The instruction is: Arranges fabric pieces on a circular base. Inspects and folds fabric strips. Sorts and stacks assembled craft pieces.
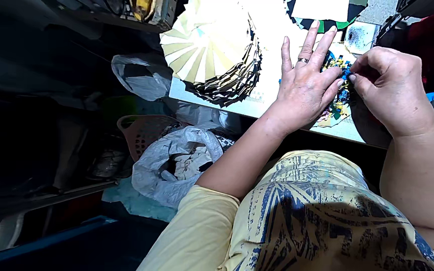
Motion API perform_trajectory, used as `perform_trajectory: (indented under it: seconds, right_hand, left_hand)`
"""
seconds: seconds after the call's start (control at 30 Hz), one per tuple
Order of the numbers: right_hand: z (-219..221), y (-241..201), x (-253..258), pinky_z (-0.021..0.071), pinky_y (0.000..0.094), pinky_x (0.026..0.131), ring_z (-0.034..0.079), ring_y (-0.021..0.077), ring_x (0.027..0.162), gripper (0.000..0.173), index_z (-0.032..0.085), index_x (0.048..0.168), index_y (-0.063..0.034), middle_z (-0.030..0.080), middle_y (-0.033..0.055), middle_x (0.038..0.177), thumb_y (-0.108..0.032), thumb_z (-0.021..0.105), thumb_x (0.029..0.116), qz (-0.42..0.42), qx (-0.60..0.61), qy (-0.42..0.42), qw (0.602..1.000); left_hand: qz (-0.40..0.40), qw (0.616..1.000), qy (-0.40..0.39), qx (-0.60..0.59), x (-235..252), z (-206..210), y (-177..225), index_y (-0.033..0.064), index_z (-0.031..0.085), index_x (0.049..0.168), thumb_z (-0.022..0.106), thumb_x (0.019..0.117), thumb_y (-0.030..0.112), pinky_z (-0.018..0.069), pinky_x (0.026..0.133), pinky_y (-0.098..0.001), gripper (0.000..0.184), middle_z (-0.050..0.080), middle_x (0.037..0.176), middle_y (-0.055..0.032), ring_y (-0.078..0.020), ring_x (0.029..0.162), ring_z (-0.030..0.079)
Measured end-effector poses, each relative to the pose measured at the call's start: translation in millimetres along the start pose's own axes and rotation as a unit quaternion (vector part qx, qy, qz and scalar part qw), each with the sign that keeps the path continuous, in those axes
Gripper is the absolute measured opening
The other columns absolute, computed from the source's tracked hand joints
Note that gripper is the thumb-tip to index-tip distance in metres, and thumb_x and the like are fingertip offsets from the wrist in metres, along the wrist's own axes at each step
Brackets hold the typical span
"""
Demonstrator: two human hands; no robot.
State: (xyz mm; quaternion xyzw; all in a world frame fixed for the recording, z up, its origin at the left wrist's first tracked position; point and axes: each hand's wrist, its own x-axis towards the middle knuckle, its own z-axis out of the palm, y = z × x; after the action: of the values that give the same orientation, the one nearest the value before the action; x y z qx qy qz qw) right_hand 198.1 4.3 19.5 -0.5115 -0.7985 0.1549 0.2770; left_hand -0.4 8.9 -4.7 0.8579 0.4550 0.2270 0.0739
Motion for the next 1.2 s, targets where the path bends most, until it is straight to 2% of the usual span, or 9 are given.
perform_trajectory:
  seconds: [0.13,0.23,0.4,0.6,0.8,1.0,1.1,1.17,1.2]
  right_hand:
    - [2.3,-1.9,-9.4,0.0571,0.0363,0.084,0.069,0.0233,0.091,0.013,0.070,0.104,0.0008,0.070,0.0170,0.101,-0.004,0.060,0.0976,0.005,-0.015,-0.001,1.000]
    - [1.3,-0.4,-13.3,0.0561,0.0425,0.084,0.069,0.0269,0.094,0.017,0.073,0.107,-0.0006,0.070,0.0169,0.102,-0.007,0.060,0.0976,0.002,-0.029,-0.031,0.999]
    - [-6.0,1.5,-6.6,0.0539,0.0331,0.086,0.067,0.0212,0.095,0.018,0.075,0.106,-0.0022,0.069,0.0152,0.101,-0.011,0.061,0.0992,-0.005,-0.002,0.007,1.000]
    - [3.9,-3.0,-4.6,0.0537,0.0520,0.083,0.066,0.0343,0.093,0.015,0.074,0.104,-0.0017,0.065,0.0188,0.101,-0.012,0.066,0.0969,0.031,-0.069,-0.027,0.997]
    - [4.5,-6.6,-10.3,0.0510,0.0476,0.081,0.064,0.0314,0.090,0.017,0.076,0.101,-0.0043,0.064,0.0162,0.096,-0.015,0.063,0.0997,0.008,-0.097,0.001,0.995]
    - [7.3,-6.1,-7.8,0.0514,0.0437,0.078,0.063,0.0291,0.087,0.022,0.075,0.101,-0.0027,0.063,0.0170,0.095,-0.019,0.061,0.1021,0.001,-0.076,0.056,0.996]
    - [11.7,-14.8,-3.1,0.0514,0.0424,0.087,0.063,0.0304,0.100,0.028,0.074,0.117,-0.0025,0.065,0.0191,0.109,-0.020,0.054,0.1063,-0.038,-0.043,0.084,0.995]
    - [18.5,-21.4,0.2,0.0477,0.0495,0.104,0.058,0.0349,0.126,0.037,0.068,0.132,-0.0037,0.064,0.0198,0.131,-0.024,0.048,0.1079,-0.067,-0.046,0.044,0.996]
    - [22.6,-23.6,1.1,0.0382,0.0535,0.117,0.046,0.0366,0.144,0.044,0.061,0.142,-0.0049,0.056,0.0190,0.147,-0.030,0.043,0.1090,-0.075,-0.055,0.005,0.996]
  left_hand:
    - [0.007,1.000,-0.004,0.004,1.1,1.0,0.9,0.0265,0.072,0.128,0.040,0.1077,0.039,-0.0001,0.118,-0.0763,0.039,0.031,0.167,-0.0130,-0.0394,0.158,0.014]
    - [0.008,0.999,0.000,-0.031,-0.7,-2.4,1.5,0.0231,0.074,0.121,0.041,0.1077,0.037,0.0000,0.119,-0.0746,0.038,0.032,0.167,-0.0131,-0.0378,0.158,0.015]
    - [-0.001,0.998,0.056,-0.040,-2.0,-9.1,-3.1,0.0176,0.073,0.116,0.048,0.1046,0.028,0.0044,0.118,-0.0759,0.029,0.038,0.163,-0.0158,-0.0399,0.156,0.021]
    - [-0.007,0.999,0.025,-0.018,2.6,-6.8,-6.0,0.0207,0.072,0.119,0.048,0.1039,0.028,0.0021,0.118,-0.0766,0.029,0.034,0.165,-0.0166,-0.0415,0.157,0.016]
    - [-0.017,1.000,-0.022,0.005,7.7,-4.6,-5.3,0.0246,0.071,0.126,0.042,0.1056,0.029,-0.0011,0.117,-0.0766,0.035,0.025,0.169,-0.0146,-0.0401,0.158,0.010]
    - [-0.015,0.998,0.027,-0.053,0.5,-14.1,-9.4,0.0240,0.071,0.130,0.045,0.1045,0.024,0.0033,0.121,-0.0722,0.036,0.033,0.166,-0.0148,-0.0389,0.158,0.016]
    - [-0.022,0.992,0.079,-0.096,-9.8,-18.0,-17.3,0.0189,0.069,0.132,0.047,0.1002,0.012,0.0121,0.124,-0.0663,0.039,0.036,0.163,-0.0177,-0.0408,0.156,0.021]
    - [-0.032,0.986,0.109,-0.121,-18.8,-18.6,-23.2,0.0137,0.068,0.131,0.048,0.0978,0.004,0.0198,0.125,-0.0598,0.041,0.040,0.161,-0.0190,-0.0399,0.154,0.026]
    - [-0.037,0.984,0.119,-0.127,-23.1,-18.9,-25.7,0.0108,0.068,0.130,0.049,0.0970,0.001,0.0233,0.125,-0.0572,0.040,0.043,0.159,-0.0200,-0.0396,0.153,0.029]
